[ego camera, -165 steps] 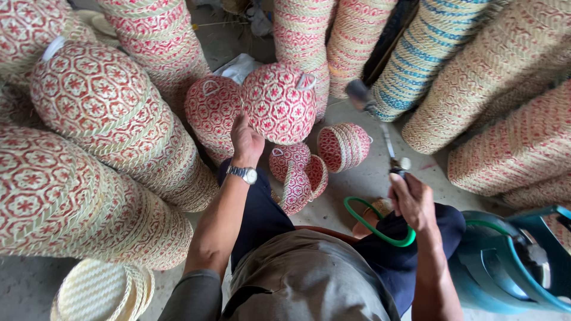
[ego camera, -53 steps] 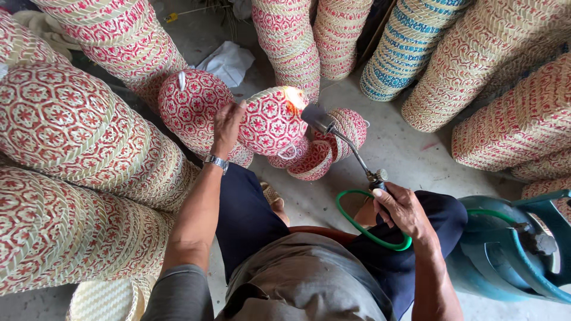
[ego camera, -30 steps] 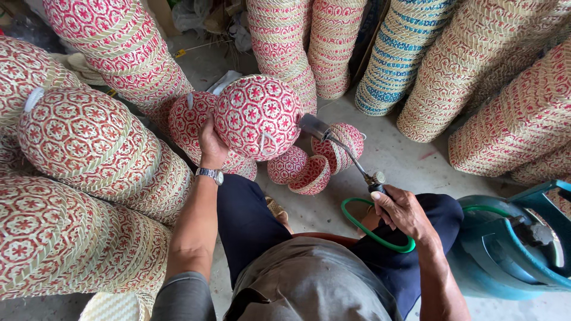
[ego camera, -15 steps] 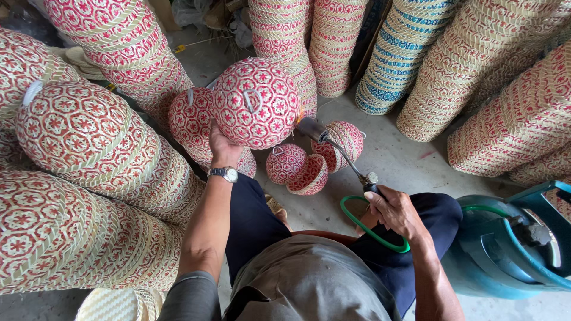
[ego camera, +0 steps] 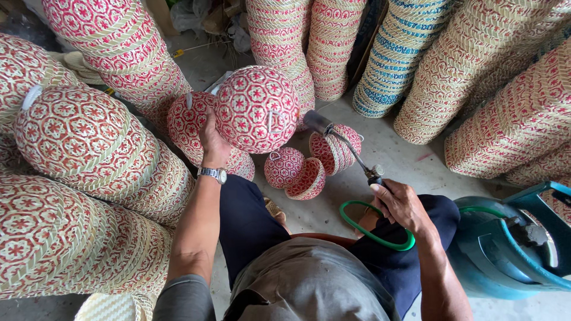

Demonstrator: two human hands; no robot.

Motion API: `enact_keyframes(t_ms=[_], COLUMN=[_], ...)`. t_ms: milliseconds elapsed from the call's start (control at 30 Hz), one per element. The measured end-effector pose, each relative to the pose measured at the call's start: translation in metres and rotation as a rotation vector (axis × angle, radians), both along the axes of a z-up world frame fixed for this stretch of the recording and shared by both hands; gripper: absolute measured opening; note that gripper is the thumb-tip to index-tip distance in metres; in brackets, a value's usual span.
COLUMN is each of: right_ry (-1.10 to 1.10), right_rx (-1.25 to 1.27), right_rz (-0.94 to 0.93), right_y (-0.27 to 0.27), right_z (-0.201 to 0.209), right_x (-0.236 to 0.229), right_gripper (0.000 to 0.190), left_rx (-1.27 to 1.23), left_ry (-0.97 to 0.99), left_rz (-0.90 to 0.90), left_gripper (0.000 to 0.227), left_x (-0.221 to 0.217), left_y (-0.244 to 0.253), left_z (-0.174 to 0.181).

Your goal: The person uses a blowtorch to apply heat to the surface of woven baskets. They pick up each basket, rotate it to treat the exterior and interior, and then place it back in a stack.

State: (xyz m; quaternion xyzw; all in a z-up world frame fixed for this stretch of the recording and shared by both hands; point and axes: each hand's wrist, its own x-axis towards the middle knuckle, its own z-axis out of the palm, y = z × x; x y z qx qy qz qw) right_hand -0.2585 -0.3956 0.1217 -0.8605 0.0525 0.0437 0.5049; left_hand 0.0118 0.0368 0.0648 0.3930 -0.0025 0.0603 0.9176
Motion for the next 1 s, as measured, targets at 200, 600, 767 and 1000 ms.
enact_keyframes(t_ms=[200, 600, 767, 1000], right_ry=[-0.031, -0.068, -0.147, -0.030], right_rx=[0.101, -0.118, -0.133, -0.130], right_rz=[0.108, -0.035, 0.097, -0.024], right_y=[0.002, 0.020, 0.029, 0.019], right_z=[0.004, 0.027, 0.028, 0.010], right_x=[0.001, 0.018, 0.017, 0.000], right_gripper=[0.043, 0.040, 0.033, 0.039], left_rx=[0.262, 0.598, 1.080, 0.137], left_ry=[-0.061, -0.228, -0.537, -0.123], left_rz=[0.213, 0.134, 0.424, 0.087], left_gripper=[0.050, 0.031, 0.029, 0.023], left_x=[0.001, -0.012, -0.017, -0.020], left_y=[-0.001, -0.019, -0.030, -0.028], left_z=[0.001, -0.039, -0.040, -0.031])
